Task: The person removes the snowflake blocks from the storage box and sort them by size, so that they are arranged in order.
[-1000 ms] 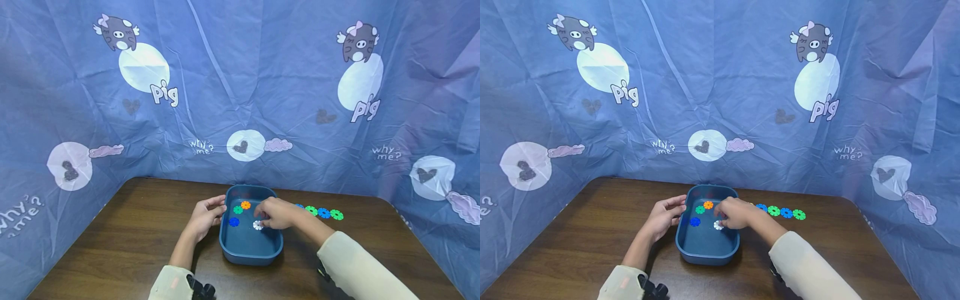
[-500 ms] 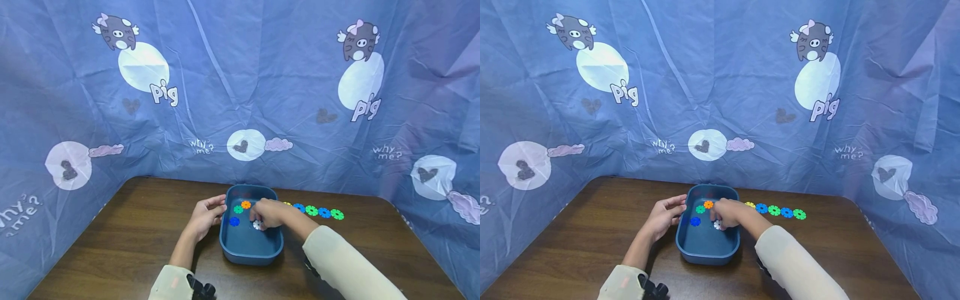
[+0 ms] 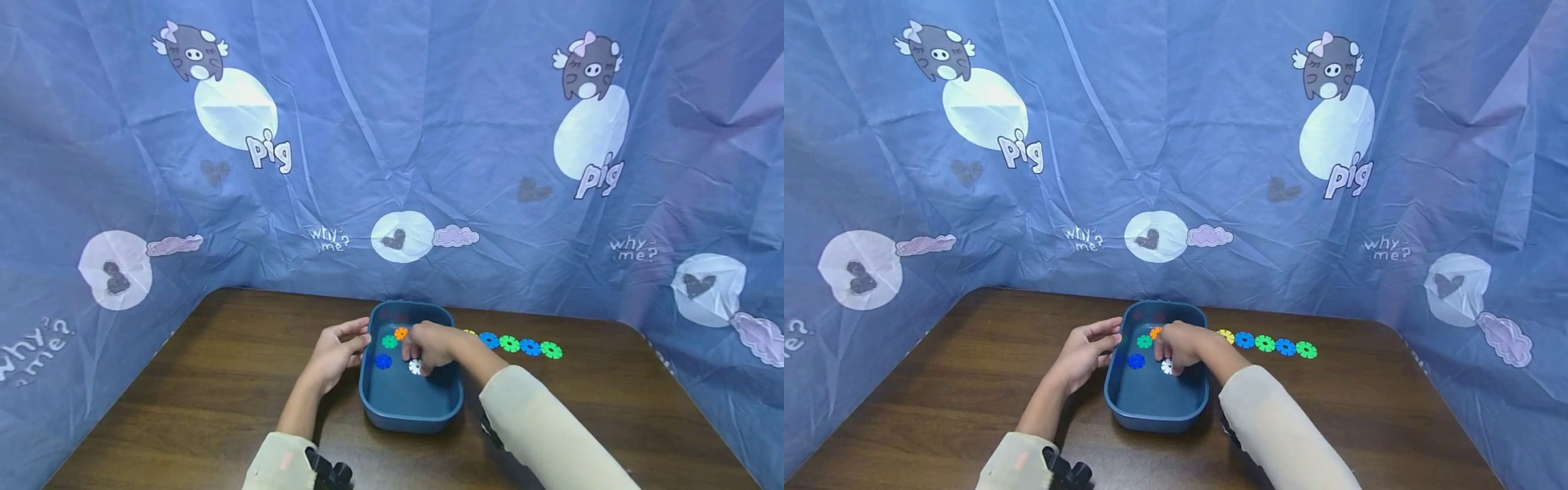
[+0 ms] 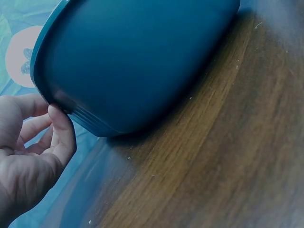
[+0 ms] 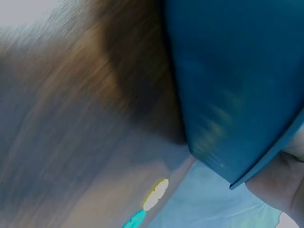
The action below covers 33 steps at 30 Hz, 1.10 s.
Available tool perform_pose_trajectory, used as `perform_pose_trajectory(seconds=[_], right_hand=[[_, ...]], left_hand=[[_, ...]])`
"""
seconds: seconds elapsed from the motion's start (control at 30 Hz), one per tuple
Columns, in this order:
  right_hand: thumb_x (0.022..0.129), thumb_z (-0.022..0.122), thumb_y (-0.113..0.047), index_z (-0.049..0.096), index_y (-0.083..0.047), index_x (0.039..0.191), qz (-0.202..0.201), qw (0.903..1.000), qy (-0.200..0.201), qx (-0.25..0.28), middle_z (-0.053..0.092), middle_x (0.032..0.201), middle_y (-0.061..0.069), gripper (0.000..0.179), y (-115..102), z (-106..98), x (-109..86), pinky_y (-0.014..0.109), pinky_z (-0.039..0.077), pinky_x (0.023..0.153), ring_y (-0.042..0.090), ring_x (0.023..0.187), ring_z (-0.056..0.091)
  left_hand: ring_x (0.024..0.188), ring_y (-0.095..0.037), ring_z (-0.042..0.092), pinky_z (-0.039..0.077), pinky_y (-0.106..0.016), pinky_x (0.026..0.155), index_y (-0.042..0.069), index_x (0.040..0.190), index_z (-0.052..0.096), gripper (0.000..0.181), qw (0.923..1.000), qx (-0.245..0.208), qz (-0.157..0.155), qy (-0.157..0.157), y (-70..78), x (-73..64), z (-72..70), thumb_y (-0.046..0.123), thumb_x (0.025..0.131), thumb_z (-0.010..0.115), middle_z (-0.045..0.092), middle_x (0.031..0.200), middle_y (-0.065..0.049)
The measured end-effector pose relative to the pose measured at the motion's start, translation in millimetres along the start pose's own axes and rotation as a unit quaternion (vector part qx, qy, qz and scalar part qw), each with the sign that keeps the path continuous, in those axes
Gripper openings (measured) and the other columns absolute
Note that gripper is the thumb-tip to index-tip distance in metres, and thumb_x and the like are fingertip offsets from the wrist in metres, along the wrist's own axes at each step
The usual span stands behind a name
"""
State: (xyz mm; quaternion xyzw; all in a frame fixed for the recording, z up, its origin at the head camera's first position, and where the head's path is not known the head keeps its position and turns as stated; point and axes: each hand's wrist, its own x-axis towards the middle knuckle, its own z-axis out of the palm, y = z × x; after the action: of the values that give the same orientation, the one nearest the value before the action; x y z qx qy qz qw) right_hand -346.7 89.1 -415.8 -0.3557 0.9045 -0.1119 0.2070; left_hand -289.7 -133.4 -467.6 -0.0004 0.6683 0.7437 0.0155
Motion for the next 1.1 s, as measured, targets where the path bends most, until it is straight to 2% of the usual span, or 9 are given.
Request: perform_pose_trajectory(seconds=[0.2, 0.43, 0.57, 0.83, 1.1], right_hand=[[0.078, 0.086, 0.003, 0.074, -0.016, 0.097, 0.007, 0.9992, 0.001, 0.040, 0.068, 0.089, -0.001, 0.030, 0.3, -0.6, 3.2, 0.031, 0.053, 0.081, 0.013, 0.085, 0.059], [0.077, 0.088, 0.002, 0.076, -0.014, 0.099, -0.003, 0.9980, 0.011, 0.062, 0.068, 0.090, -0.002, 0.030, 0.2, 3.7, 8.2, 0.031, 0.052, 0.083, 0.013, 0.086, 0.058], [0.078, 0.087, 0.000, 0.076, -0.016, 0.099, 0.009, 0.9966, 0.009, 0.082, 0.068, 0.090, -0.003, 0.029, -1.3, 5.4, 8.9, 0.034, 0.051, 0.085, 0.014, 0.087, 0.058], [0.081, 0.084, 0.002, 0.077, -0.017, 0.098, 0.021, 0.9935, 0.004, 0.112, 0.069, 0.090, -0.003, 0.027, 0.9, 8.5, 10.5, 0.032, 0.053, 0.082, 0.015, 0.085, 0.061], [0.082, 0.085, -0.004, 0.078, -0.019, 0.092, -0.005, 0.9938, 0.030, 0.107, 0.070, 0.087, -0.008, 0.019, 3.3, 7.6, 10.4, 0.034, 0.053, 0.084, 0.013, 0.086, 0.061]], left_hand=[[0.093, -0.018, 0.066, 0.059, -0.031, 0.074, -0.001, 0.137, 0.062, 0.040, 1.0000, -0.002, -0.002, 0.001, 0.3, -0.2, -0.2, 0.003, 0.097, 0.065, 0.060, 0.128, -0.022], [0.090, -0.015, 0.065, 0.059, -0.029, 0.073, -0.002, 0.137, 0.061, 0.041, 1.0000, -0.006, -0.001, -0.001, -0.3, 0.8, -0.6, 0.002, 0.097, 0.065, 0.060, 0.128, -0.022], [0.091, -0.016, 0.066, 0.059, -0.029, 0.072, -0.003, 0.137, 0.061, 0.041, 1.0000, -0.008, -0.001, -0.002, -0.4, 0.7, -0.8, 0.002, 0.096, 0.066, 0.060, 0.129, -0.023], [0.092, -0.018, 0.066, 0.060, -0.031, 0.074, -0.003, 0.137, 0.061, 0.041, 1.0000, -0.003, -0.001, -0.002, -1.3, -0.2, -0.8, 0.002, 0.097, 0.065, 0.060, 0.130, -0.024], [0.091, -0.017, 0.066, 0.059, -0.030, 0.072, -0.002, 0.137, 0.061, 0.041, 1.0000, -0.006, 0.001, 0.000, -1.4, 1.3, 0.0, 0.001, 0.096, 0.065, 0.061, 0.127, -0.022]])
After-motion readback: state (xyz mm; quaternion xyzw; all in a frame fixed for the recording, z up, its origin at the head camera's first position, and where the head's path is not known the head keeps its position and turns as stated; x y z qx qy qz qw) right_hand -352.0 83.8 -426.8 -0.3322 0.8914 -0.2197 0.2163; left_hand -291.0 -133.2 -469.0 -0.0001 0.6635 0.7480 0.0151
